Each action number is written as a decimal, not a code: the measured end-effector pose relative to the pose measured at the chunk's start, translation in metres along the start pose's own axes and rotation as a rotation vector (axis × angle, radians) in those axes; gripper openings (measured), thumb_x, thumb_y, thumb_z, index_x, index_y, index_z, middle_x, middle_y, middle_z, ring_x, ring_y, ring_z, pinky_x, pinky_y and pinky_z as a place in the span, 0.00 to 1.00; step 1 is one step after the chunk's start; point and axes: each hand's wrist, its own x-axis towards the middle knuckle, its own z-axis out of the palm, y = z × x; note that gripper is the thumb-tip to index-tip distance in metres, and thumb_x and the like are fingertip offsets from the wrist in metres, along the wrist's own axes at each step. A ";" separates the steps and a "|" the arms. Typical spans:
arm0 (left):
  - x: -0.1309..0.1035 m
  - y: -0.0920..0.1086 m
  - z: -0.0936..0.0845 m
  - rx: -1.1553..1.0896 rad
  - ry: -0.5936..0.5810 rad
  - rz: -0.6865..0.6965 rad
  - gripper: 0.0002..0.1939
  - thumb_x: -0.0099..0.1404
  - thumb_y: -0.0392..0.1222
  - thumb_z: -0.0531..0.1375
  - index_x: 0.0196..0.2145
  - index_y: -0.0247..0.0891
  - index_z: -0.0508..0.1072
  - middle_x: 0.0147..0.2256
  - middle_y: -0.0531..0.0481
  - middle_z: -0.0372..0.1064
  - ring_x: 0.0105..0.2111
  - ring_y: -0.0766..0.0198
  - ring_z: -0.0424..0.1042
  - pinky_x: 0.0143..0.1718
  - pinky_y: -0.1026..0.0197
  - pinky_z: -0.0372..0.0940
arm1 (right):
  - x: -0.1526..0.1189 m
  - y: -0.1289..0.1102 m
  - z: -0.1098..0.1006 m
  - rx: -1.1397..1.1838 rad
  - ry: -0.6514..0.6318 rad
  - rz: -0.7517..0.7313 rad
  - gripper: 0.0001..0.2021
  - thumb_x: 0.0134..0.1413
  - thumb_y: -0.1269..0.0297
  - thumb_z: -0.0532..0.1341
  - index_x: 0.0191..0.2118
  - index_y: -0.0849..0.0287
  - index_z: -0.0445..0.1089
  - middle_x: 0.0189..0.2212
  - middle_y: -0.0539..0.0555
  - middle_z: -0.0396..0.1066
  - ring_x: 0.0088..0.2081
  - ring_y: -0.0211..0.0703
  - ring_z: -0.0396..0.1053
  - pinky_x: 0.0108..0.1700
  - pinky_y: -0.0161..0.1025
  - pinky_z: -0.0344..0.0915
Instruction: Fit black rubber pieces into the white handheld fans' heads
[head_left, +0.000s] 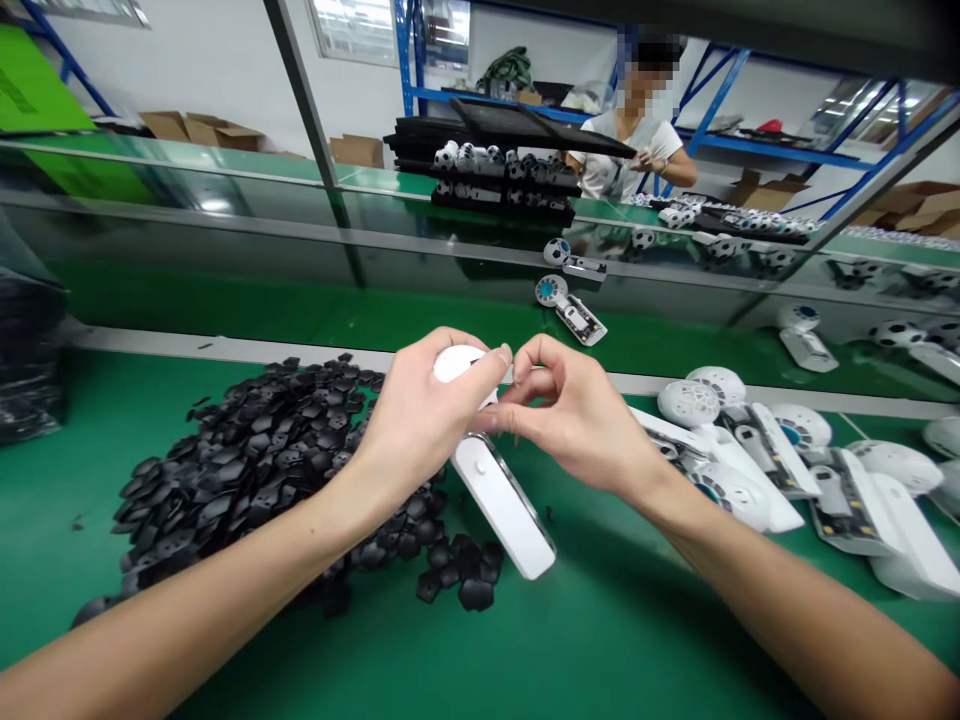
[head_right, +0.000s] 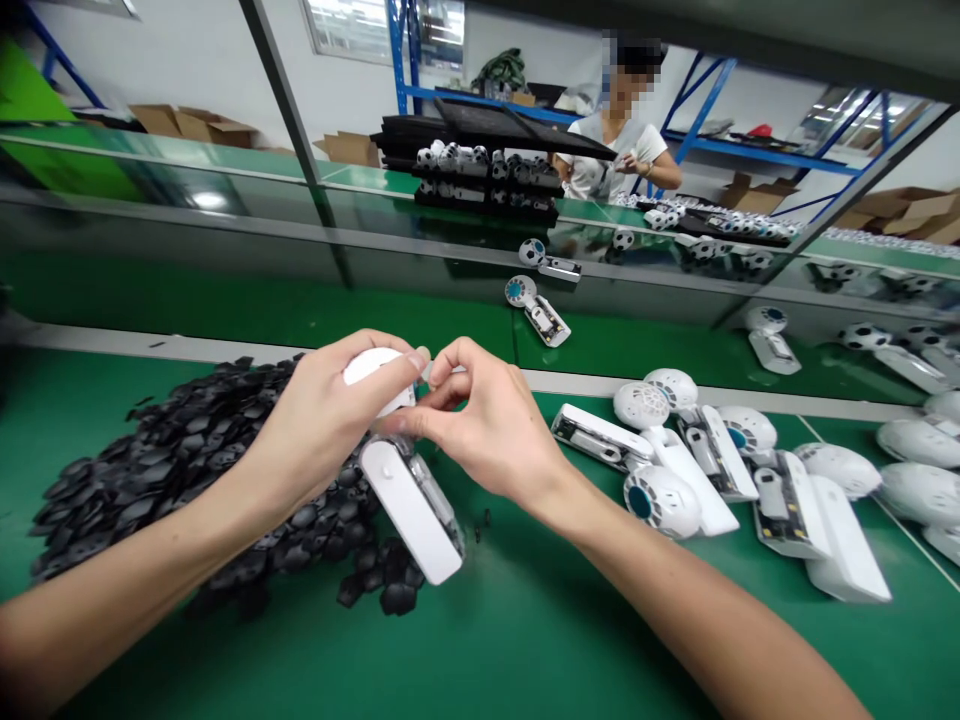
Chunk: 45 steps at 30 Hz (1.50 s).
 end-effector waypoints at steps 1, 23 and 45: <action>-0.001 0.001 0.000 0.001 -0.002 -0.004 0.13 0.60 0.51 0.72 0.32 0.38 0.78 0.27 0.50 0.71 0.25 0.63 0.65 0.22 0.64 0.57 | -0.001 -0.001 0.000 -0.016 -0.009 -0.013 0.27 0.49 0.49 0.80 0.37 0.52 0.61 0.27 0.46 0.80 0.31 0.46 0.78 0.36 0.40 0.69; 0.027 -0.017 -0.009 0.276 0.090 0.652 0.16 0.64 0.56 0.74 0.40 0.45 0.78 0.45 0.46 0.78 0.50 0.48 0.76 0.54 0.50 0.71 | -0.055 0.029 -0.006 -0.707 -0.567 -0.016 0.12 0.66 0.55 0.74 0.50 0.53 0.82 0.47 0.52 0.81 0.43 0.49 0.77 0.41 0.41 0.62; 0.027 -0.016 -0.015 0.274 -0.011 0.611 0.14 0.72 0.55 0.69 0.42 0.41 0.79 0.42 0.46 0.78 0.42 0.54 0.75 0.47 0.55 0.66 | -0.034 0.025 -0.020 -0.296 -0.614 0.070 0.08 0.66 0.59 0.73 0.38 0.58 0.80 0.30 0.50 0.81 0.31 0.41 0.77 0.36 0.35 0.70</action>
